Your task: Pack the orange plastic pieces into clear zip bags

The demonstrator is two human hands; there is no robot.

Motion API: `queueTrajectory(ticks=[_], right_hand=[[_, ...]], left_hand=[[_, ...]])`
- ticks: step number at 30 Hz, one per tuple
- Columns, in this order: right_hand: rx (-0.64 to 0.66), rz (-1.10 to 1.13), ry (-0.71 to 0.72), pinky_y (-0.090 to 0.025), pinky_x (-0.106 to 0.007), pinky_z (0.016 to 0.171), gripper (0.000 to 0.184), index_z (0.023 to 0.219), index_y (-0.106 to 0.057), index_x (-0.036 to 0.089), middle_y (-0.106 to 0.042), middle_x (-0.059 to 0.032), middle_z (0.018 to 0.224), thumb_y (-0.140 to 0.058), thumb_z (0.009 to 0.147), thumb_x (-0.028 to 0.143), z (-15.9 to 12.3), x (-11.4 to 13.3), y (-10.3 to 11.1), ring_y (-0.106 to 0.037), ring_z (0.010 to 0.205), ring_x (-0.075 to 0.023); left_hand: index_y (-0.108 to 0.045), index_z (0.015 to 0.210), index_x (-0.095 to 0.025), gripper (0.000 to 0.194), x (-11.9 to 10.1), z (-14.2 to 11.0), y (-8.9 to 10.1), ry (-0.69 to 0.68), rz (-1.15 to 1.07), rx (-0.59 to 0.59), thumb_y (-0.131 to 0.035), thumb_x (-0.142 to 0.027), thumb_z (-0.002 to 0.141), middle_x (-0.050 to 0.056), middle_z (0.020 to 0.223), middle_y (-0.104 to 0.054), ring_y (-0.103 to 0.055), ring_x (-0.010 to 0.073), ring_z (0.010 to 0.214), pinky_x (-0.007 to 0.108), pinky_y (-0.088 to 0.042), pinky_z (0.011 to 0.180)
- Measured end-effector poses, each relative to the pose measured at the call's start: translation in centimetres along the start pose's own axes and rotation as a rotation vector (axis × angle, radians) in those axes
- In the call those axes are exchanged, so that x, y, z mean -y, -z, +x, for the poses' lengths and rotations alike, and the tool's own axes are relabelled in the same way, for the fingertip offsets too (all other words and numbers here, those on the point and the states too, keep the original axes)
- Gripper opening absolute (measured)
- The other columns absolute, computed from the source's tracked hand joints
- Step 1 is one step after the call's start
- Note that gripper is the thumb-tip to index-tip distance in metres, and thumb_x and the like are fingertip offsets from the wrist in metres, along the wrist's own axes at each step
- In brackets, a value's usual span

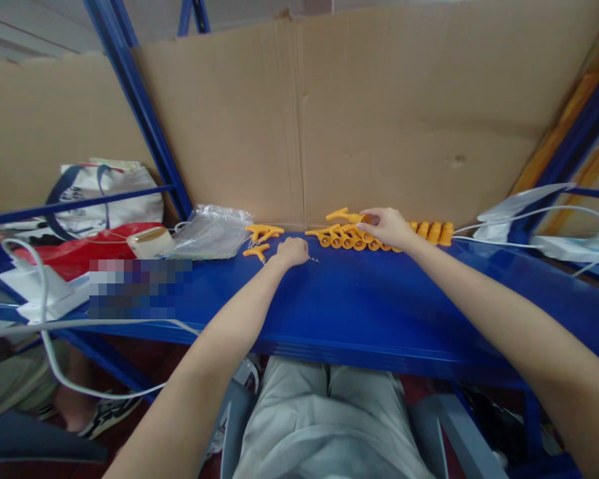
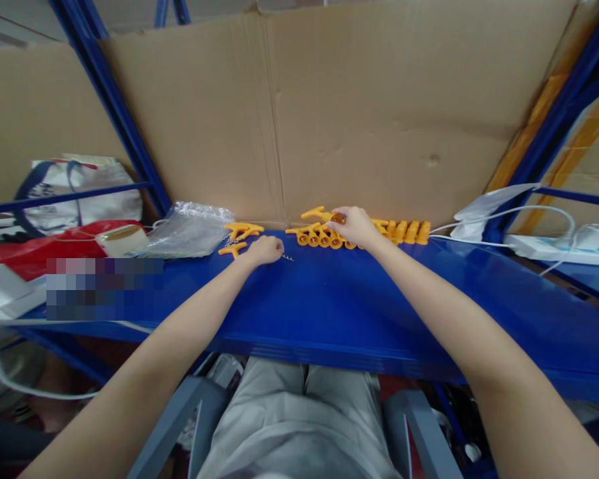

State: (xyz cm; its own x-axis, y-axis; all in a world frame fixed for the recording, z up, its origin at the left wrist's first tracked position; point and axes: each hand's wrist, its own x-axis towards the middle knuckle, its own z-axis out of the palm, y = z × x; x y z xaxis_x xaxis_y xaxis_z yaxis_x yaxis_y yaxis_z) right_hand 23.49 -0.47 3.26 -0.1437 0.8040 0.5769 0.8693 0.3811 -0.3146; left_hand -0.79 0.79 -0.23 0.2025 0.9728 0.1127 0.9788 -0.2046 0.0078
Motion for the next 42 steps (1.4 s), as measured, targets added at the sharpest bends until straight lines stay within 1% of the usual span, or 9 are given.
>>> queueTrajectory(ticks=[5,8,12,18,24,29,34,38,42], right_hand=[[0.001,-0.233,-0.144,-0.047,-0.041,0.091,0.039,0.119,-0.069,0.017,-0.071,-0.0145,0.115,-0.055,0.09,0.04,1.5,1.1,-2.1,-0.065,0.108,-0.0301],[0.079,-0.357,-0.189,-0.043,-0.044,0.093,0.036,0.116,-0.069,0.018,-0.071,-0.0148,0.114,-0.053,0.092,0.04,1.6,1.3,-3.1,-0.063,0.112,-0.0312],[0.174,-0.41,-0.203,-0.041,-0.045,0.094,0.036,0.115,-0.069,0.019,-0.071,-0.0148,0.114,-0.053,0.092,0.042,1.4,1.2,-3.8,-0.061,0.114,-0.0308],[0.234,-0.472,-0.107,-0.038,-0.047,0.095,0.036,0.116,-0.068,0.017,-0.067,-0.0174,0.122,-0.052,0.092,0.04,1.0,1.2,-4.3,-0.057,0.117,-0.0327],[0.209,-0.563,0.001,-0.035,-0.047,0.094,0.038,0.117,-0.066,0.012,-0.065,-0.0211,0.119,-0.046,0.095,0.036,0.2,1.3,-4.8,-0.056,0.113,-0.0335],[0.17,-0.594,0.075,-0.032,-0.047,0.096,0.04,0.114,-0.067,0.011,-0.065,-0.0212,0.116,-0.043,0.096,0.038,0.3,0.9,-3.8,-0.055,0.112,-0.0337],[0.035,-0.534,0.01,-0.034,-0.047,0.094,0.044,0.114,-0.067,0.015,-0.064,-0.0185,0.119,-0.039,0.097,0.044,1.3,-1.8,-1.5,-0.053,0.113,-0.0331],[-0.069,-0.502,-0.18,-0.037,-0.05,0.094,0.04,0.115,-0.068,0.014,-0.062,-0.0198,0.121,-0.037,0.095,0.03,2.0,-5.8,0.6,-0.054,0.115,-0.0343],[-0.019,-0.427,-0.443,-0.042,-0.05,0.094,0.041,0.122,-0.067,0.018,-0.061,-0.0179,0.128,-0.044,0.088,0.02,2.4,-10.7,1.8,-0.057,0.117,-0.0341]], left_hand=[[-0.073,0.109,-0.023,0.034,-0.1,-0.2,0.2,-0.001,-0.003,-0.002,-0.047,-0.019,0.086,0.01,0.119,-0.07,-0.063,0.0263,0.114,0.036,-0.05,0.096],[-0.073,0.11,-0.023,0.035,-0.2,-0.4,0.3,0.001,0.006,-0.004,-0.048,-0.018,0.086,0.009,0.118,-0.07,-0.062,0.0251,0.115,0.035,-0.049,0.097],[-0.073,0.11,-0.023,0.034,-0.3,-0.5,0.3,0.002,0.014,-0.002,-0.049,-0.019,0.087,0.008,0.119,-0.07,-0.061,0.0239,0.117,0.033,-0.048,0.099],[-0.073,0.11,-0.022,0.035,-0.3,-0.4,0.4,-0.011,0.025,0.015,-0.048,-0.019,0.086,0.01,0.117,-0.071,-0.062,0.0249,0.116,0.034,-0.048,0.098],[-0.073,0.109,-0.023,0.034,-0.3,-0.3,0.1,-0.006,0.033,0.0,-0.048,-0.022,0.087,0.009,0.12,-0.07,-0.061,0.0234,0.116,0.031,-0.047,0.098],[-0.073,0.11,-0.022,0.035,-0.2,-0.2,0.1,-0.023,0.047,0.002,-0.047,-0.02,0.086,0.009,0.12,-0.07,-0.061,0.0236,0.116,0.031,-0.048,0.098],[-0.072,0.111,-0.021,0.036,-0.3,-0.4,0.3,-0.036,0.059,0.009,-0.046,-0.019,0.087,0.009,0.118,-0.07,-0.061,0.0249,0.116,0.032,-0.048,0.097],[-0.072,0.111,-0.022,0.036,-0.3,-0.5,0.3,-0.038,0.066,0.005,-0.046,-0.019,0.086,0.008,0.116,-0.071,-0.061,0.0236,0.115,0.03,-0.048,0.097],[-0.072,0.11,-0.021,0.036,-0.3,-0.4,0.2,-0.042,0.075,0.006,-0.045,-0.018,0.086,0.008,0.118,-0.071,-0.061,0.0246,0.115,0.031,-0.049,0.095]])
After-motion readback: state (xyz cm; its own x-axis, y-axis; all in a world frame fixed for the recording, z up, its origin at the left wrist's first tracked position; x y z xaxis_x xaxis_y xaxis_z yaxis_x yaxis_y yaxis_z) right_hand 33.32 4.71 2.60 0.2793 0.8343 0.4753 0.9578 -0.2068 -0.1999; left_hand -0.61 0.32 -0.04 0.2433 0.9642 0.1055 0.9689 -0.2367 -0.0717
